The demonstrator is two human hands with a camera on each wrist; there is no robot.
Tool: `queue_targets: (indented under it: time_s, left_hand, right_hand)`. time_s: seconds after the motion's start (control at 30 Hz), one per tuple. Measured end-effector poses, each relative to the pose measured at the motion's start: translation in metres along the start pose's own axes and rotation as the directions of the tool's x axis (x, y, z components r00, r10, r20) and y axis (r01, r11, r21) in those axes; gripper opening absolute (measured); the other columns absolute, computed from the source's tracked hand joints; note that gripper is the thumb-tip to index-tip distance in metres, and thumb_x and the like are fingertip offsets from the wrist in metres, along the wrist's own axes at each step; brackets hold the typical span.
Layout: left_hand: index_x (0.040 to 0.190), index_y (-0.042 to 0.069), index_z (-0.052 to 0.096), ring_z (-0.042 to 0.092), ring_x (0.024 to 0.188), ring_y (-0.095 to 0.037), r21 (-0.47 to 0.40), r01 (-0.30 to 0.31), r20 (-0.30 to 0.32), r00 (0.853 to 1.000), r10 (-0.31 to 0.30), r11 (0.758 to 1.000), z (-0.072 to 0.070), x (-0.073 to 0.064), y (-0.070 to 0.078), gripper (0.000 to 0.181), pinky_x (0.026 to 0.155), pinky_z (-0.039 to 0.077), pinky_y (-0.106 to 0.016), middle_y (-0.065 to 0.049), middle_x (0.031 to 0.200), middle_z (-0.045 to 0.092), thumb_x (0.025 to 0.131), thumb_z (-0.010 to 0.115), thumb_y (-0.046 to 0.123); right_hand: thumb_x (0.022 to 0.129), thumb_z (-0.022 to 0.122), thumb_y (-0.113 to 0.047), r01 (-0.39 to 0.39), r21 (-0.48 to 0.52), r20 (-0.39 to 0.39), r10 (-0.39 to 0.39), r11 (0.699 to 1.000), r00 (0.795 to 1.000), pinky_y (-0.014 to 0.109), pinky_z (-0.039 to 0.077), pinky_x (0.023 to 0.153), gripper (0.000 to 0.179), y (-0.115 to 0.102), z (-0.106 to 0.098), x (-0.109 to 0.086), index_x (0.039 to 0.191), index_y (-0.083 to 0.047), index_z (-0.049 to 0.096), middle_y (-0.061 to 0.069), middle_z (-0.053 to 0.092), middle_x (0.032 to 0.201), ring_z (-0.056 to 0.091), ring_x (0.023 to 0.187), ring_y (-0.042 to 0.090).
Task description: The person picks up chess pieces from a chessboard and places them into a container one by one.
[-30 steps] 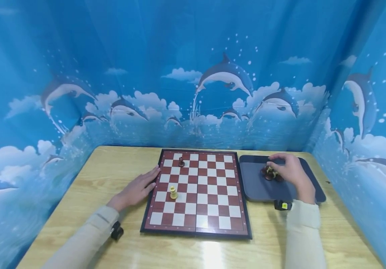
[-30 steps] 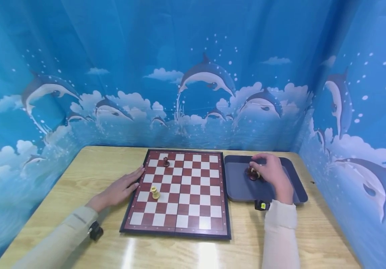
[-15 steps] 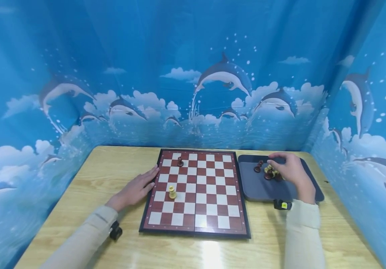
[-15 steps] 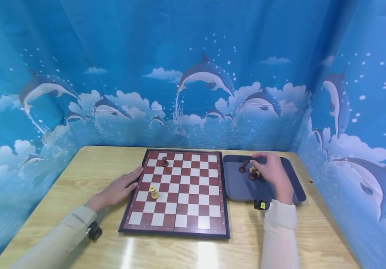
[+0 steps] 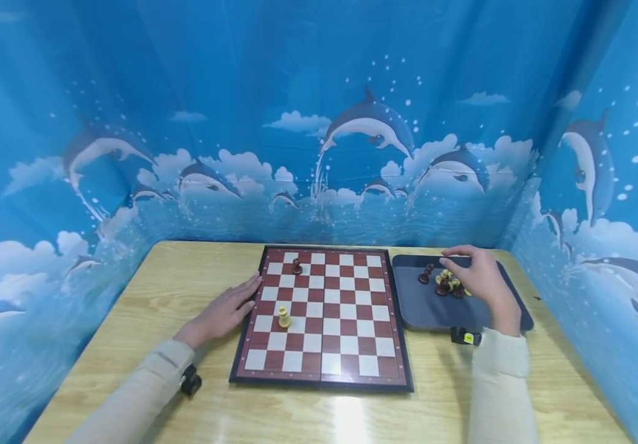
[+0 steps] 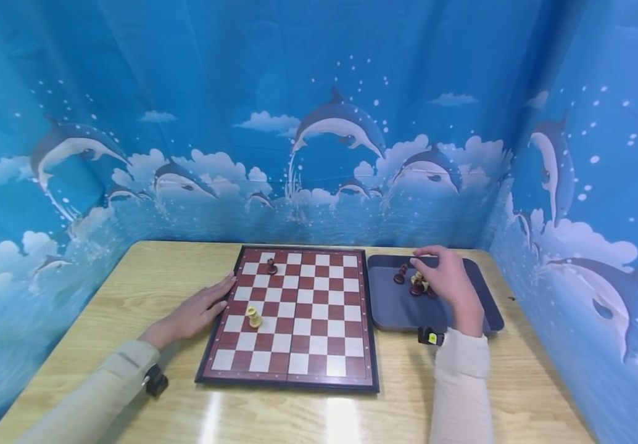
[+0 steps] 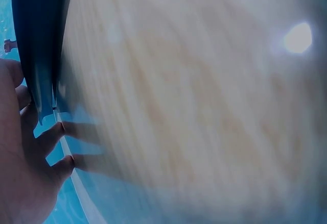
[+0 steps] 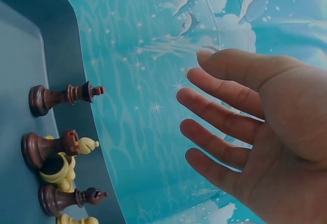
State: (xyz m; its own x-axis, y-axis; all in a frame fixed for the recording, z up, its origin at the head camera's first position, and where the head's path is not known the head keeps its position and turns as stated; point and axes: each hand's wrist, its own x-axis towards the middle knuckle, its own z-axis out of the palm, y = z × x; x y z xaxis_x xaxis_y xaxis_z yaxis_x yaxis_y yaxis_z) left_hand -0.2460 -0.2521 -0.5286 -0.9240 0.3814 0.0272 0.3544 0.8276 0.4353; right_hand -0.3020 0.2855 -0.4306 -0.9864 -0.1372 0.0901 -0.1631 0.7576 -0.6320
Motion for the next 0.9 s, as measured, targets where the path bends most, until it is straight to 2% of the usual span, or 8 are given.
queue_targets:
  time_s: [0.1, 0.27, 0.4, 0.5, 0.63, 0.73, 0.8, 0.9]
  left_hand:
    - [0.162, 0.009, 0.022, 0.026, 0.152, -0.041, -0.006, -0.006, -0.005, 1.000, 0.006, 1.000, 0.000, 0.000, 0.001, 0.057, 0.122, 0.020, -0.065, -0.012, 0.170, 0.018, 0.111, 0.038, 0.031]
    - [0.162, 0.009, 0.023, 0.027, 0.152, -0.041, -0.004, -0.017, -0.016, 1.000, 0.017, 1.000, -0.001, -0.001, 0.000, 0.057, 0.122, 0.019, -0.065, -0.013, 0.169, 0.018, 0.111, 0.039, 0.030]
    - [0.162, 0.009, 0.022, 0.027, 0.152, -0.041, 0.000, -0.009, -0.009, 1.000, 0.009, 1.000, -0.001, -0.001, 0.001, 0.057, 0.122, 0.019, -0.065, -0.013, 0.169, 0.018, 0.111, 0.038, 0.030]
    - [0.162, 0.010, 0.022, 0.026, 0.152, -0.040, -0.007, 0.000, -0.005, 1.000, -0.001, 1.000, -0.001, -0.001, 0.001, 0.057, 0.122, 0.019, -0.065, -0.012, 0.170, 0.017, 0.111, 0.038, 0.030]
    - [0.162, 0.009, 0.023, 0.027, 0.152, -0.041, -0.007, -0.001, -0.010, 1.000, 0.001, 1.000, -0.002, -0.001, 0.001, 0.057, 0.122, 0.020, -0.066, -0.013, 0.169, 0.018, 0.111, 0.039, 0.029]
    - [0.161, 0.008, 0.023, 0.027, 0.152, -0.041, -0.006, -0.006, -0.011, 1.000, 0.006, 1.000, -0.001, -0.002, 0.000, 0.057, 0.122, 0.020, -0.066, -0.013, 0.169, 0.018, 0.111, 0.039, 0.030]
    - [0.161, 0.008, 0.023, 0.027, 0.152, -0.041, -0.005, -0.012, -0.010, 1.000, 0.012, 1.000, -0.001, -0.002, 0.000, 0.057, 0.121, 0.020, -0.066, -0.013, 0.169, 0.018, 0.111, 0.039, 0.030]
    - [0.161, 0.008, 0.023, 0.027, 0.152, -0.041, -0.012, -0.016, -0.007, 1.000, 0.016, 1.000, -0.001, -0.001, 0.000, 0.057, 0.122, 0.020, -0.066, -0.013, 0.169, 0.018, 0.111, 0.038, 0.030]
  right_hand:
    - [0.105, 0.057, -0.037, 0.010, 0.004, 0.001, -0.010, 1.000, 1.000, 0.068, 0.044, 0.100, 0.046, -0.003, 0.000, 0.000, 0.134, -0.002, 0.062, 0.028, 0.052, 0.144, 0.047, 0.132, 0.049]
    - [0.105, 0.057, -0.038, 0.044, 0.036, 0.011, -0.044, 0.998, 0.999, 0.067, 0.046, 0.099, 0.045, -0.009, 0.001, -0.001, 0.133, -0.004, 0.064, 0.026, 0.053, 0.144, 0.048, 0.132, 0.047]
    - [0.104, 0.058, -0.037, 0.073, 0.050, 0.017, -0.074, 0.996, 0.997, 0.056, 0.049, 0.088, 0.043, -0.016, 0.004, -0.001, 0.131, -0.005, 0.066, 0.023, 0.057, 0.142, 0.054, 0.121, 0.042]
    - [0.104, 0.059, -0.037, 0.075, 0.074, 0.028, -0.077, 0.994, 0.997, 0.046, 0.050, 0.062, 0.040, -0.023, 0.008, 0.001, 0.130, -0.008, 0.066, 0.022, 0.059, 0.139, 0.062, 0.081, 0.037]
    - [0.103, 0.062, -0.034, 0.049, 0.142, 0.080, -0.061, 0.989, 0.995, 0.041, 0.047, 0.042, 0.037, -0.030, 0.015, 0.004, 0.130, -0.008, 0.065, 0.023, 0.058, 0.136, 0.045, 0.041, 0.025]
    - [0.102, 0.064, -0.030, 0.055, 0.150, 0.097, -0.070, 0.987, 0.993, 0.040, 0.048, 0.044, 0.034, -0.034, 0.022, 0.007, 0.128, -0.008, 0.066, 0.022, 0.059, 0.133, 0.044, 0.042, 0.021]
    - [0.102, 0.064, -0.027, 0.091, 0.130, 0.092, -0.103, 0.987, 0.990, 0.040, 0.052, 0.052, 0.033, -0.037, 0.027, 0.008, 0.127, -0.006, 0.067, 0.021, 0.061, 0.132, 0.054, 0.054, 0.025]
    - [0.102, 0.065, -0.023, 0.148, 0.109, 0.089, -0.158, 0.983, 0.983, 0.045, 0.058, 0.071, 0.031, -0.041, 0.035, 0.010, 0.125, -0.004, 0.069, 0.021, 0.063, 0.132, 0.066, 0.088, 0.034]
